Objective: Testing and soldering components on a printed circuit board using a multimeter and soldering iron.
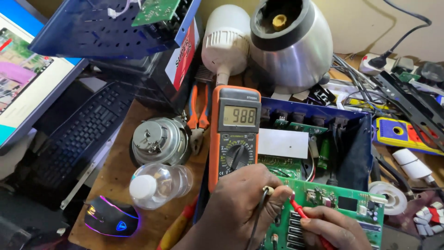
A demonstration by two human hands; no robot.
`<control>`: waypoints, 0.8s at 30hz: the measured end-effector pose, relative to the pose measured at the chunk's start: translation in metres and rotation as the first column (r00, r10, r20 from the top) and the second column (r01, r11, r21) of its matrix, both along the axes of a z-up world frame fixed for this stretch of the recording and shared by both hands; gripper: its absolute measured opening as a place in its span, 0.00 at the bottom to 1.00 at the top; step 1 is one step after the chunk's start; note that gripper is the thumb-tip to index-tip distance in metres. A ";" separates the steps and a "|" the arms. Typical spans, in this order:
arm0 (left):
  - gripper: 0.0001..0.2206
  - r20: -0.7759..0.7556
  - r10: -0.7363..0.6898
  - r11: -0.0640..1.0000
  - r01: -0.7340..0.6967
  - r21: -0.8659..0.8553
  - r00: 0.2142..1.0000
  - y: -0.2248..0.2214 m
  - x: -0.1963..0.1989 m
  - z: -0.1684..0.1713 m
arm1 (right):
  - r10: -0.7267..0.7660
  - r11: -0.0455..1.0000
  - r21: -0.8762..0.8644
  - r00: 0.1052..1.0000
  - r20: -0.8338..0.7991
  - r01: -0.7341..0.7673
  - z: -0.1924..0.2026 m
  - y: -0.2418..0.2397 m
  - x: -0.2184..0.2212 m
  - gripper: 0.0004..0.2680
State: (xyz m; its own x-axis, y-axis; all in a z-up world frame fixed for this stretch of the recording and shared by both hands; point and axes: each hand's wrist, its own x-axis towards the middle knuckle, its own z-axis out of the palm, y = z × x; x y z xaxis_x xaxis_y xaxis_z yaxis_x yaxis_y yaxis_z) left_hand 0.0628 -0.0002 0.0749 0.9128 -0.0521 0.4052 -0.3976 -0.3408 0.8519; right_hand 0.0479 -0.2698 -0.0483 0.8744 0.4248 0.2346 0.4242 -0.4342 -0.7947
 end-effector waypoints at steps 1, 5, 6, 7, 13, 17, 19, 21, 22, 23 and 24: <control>0.16 0.003 0.001 1.000 -0.001 0.000 1.000 0.000 0.001 -0.001 | 0.001 1.000 0.000 1.000 0.003 -0.001 -0.001 0.000 0.002 0.14; 0.16 0.010 -0.007 1.000 0.007 0.026 1.000 0.000 0.003 -0.001 | 0.029 0.997 0.067 0.998 -0.052 -0.026 -0.003 0.000 0.001 0.15; 0.16 -0.005 -0.006 0.999 0.006 0.035 1.000 0.000 0.003 0.000 | 0.018 0.998 0.069 0.998 -0.056 -0.014 -0.002 0.000 0.000 0.15; 0.16 -0.006 -0.005 0.999 0.005 0.035 1.000 0.000 0.004 -0.001 | 0.018 0.998 0.068 0.998 -0.057 -0.014 -0.006 -0.002 0.002 0.15; 0.17 -0.115 -0.036 0.999 0.031 -0.044 0.993 0.001 0.002 0.004 | 0.060 0.991 0.128 0.989 -0.137 -0.042 0.007 0.005 0.002 0.16; 0.15 0.110 0.112 0.982 -0.094 -0.164 0.988 0.002 -0.018 0.005 | -0.114 0.992 -0.054 0.990 0.078 0.118 0.049 0.027 -0.009 0.09; 0.14 0.166 0.136 0.978 -0.106 -0.178 0.977 0.001 -0.028 -0.003 | -0.132 0.989 -0.057 0.990 0.045 0.134 0.051 0.028 -0.011 0.09; 0.12 0.073 0.204 0.960 -0.184 -0.212 0.976 -0.001 -0.039 -0.018 | -0.186 0.982 0.046 0.982 0.045 0.184 0.043 0.028 -0.011 0.07; 0.12 0.062 0.205 0.958 -0.188 -0.216 0.977 0.001 -0.041 -0.023 | -0.184 0.982 0.038 0.982 0.037 0.183 0.048 0.032 -0.013 0.07; 0.09 0.059 0.162 0.970 -0.147 -0.194 0.985 0.004 -0.044 -0.028 | -0.232 0.973 0.024 0.972 0.041 0.231 0.053 0.036 -0.015 0.06; 0.07 0.059 0.119 0.980 -0.108 -0.169 0.991 0.007 -0.046 -0.033 | -0.277 0.961 0.014 0.960 0.050 0.277 0.057 0.042 -0.016 0.05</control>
